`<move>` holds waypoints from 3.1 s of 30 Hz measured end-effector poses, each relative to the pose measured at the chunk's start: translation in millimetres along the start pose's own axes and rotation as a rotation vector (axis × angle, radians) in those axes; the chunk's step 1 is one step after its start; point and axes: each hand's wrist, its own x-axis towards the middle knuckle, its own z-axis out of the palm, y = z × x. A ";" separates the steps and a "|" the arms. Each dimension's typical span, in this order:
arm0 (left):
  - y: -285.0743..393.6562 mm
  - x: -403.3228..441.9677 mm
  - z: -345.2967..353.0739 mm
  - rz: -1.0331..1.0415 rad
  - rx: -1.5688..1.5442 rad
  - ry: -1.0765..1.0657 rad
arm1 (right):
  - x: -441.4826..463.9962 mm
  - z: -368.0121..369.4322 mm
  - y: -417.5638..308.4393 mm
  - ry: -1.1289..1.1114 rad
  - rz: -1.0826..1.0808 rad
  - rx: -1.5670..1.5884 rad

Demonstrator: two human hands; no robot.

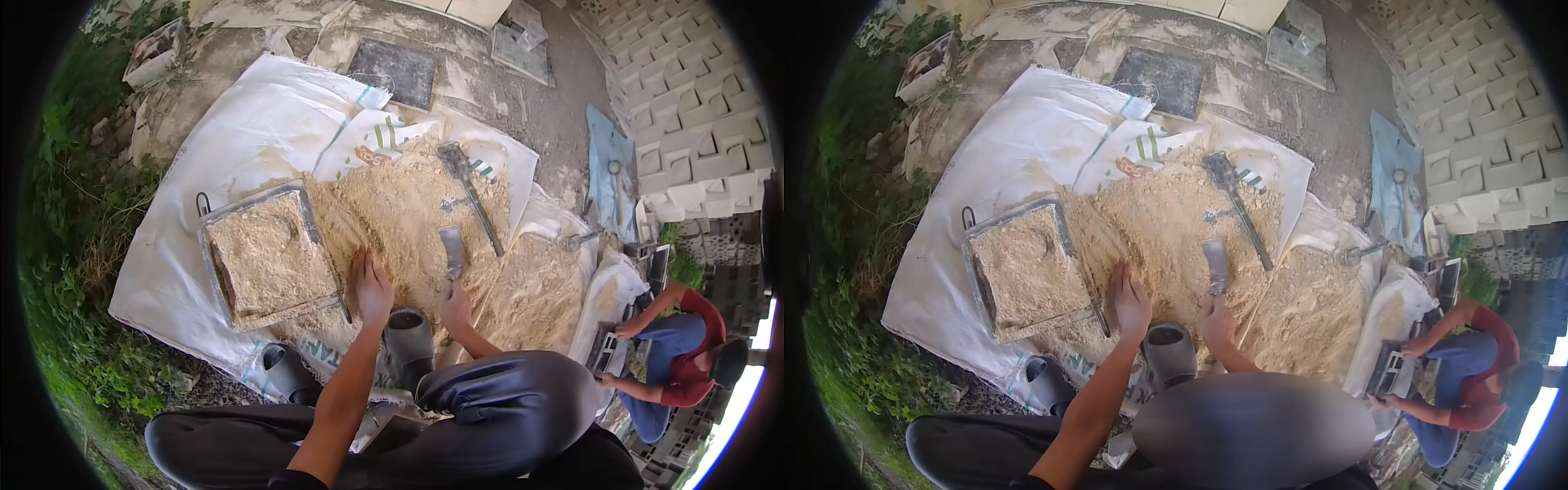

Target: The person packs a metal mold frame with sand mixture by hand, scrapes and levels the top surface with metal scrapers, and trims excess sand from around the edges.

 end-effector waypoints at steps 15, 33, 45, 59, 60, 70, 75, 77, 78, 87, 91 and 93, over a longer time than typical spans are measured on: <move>72.4 48.7 -0.5 -0.166 -0.588 0.376 | 6.2 -58.9 -132.4 -0.215 -0.280 0.225; -13.0 74.8 -189.7 -0.166 0.205 0.775 | -5.0 -29.4 -245.0 -0.126 -0.929 0.073; 10.8 111.3 10.4 0.014 0.395 0.226 | 174.3 -24.0 -92.6 0.101 -0.541 -0.138; 15.5 -4.8 19.4 -0.209 -0.244 0.078 | 9.6 -4.4 -29.0 -0.355 -0.454 0.159; 17.6 1.9 14.5 -0.302 -0.394 0.084 | 6.5 -9.4 -39.4 -0.329 -0.437 0.187; 100.1 92.4 -98.7 0.011 -0.312 0.560 | -5.8 -108.2 -192.5 -0.313 -0.644 0.162; 36.2 110.6 -187.3 0.040 -0.232 0.729 | -33.0 -58.3 -270.9 -0.391 -0.824 0.129; 13.6 102.2 -228.6 -0.101 -0.152 0.666 | -40.7 -51.3 -276.4 -0.315 -0.906 0.090; -6.4 101.5 -244.4 -0.094 -0.163 0.689 | -43.5 -48.8 -280.1 -0.243 -0.972 0.060; -64.7 102.7 -248.2 0.062 0.205 0.319 | 70.2 -35.8 -173.9 -0.040 -0.559 -0.095; -53.5 107.0 -248.1 0.155 0.159 0.123 | 121.1 -14.1 -108.0 0.057 -0.528 -0.260; -52.5 106.9 -251.0 0.180 0.269 0.099 | 139.5 -19.0 -92.9 0.195 -0.429 -0.367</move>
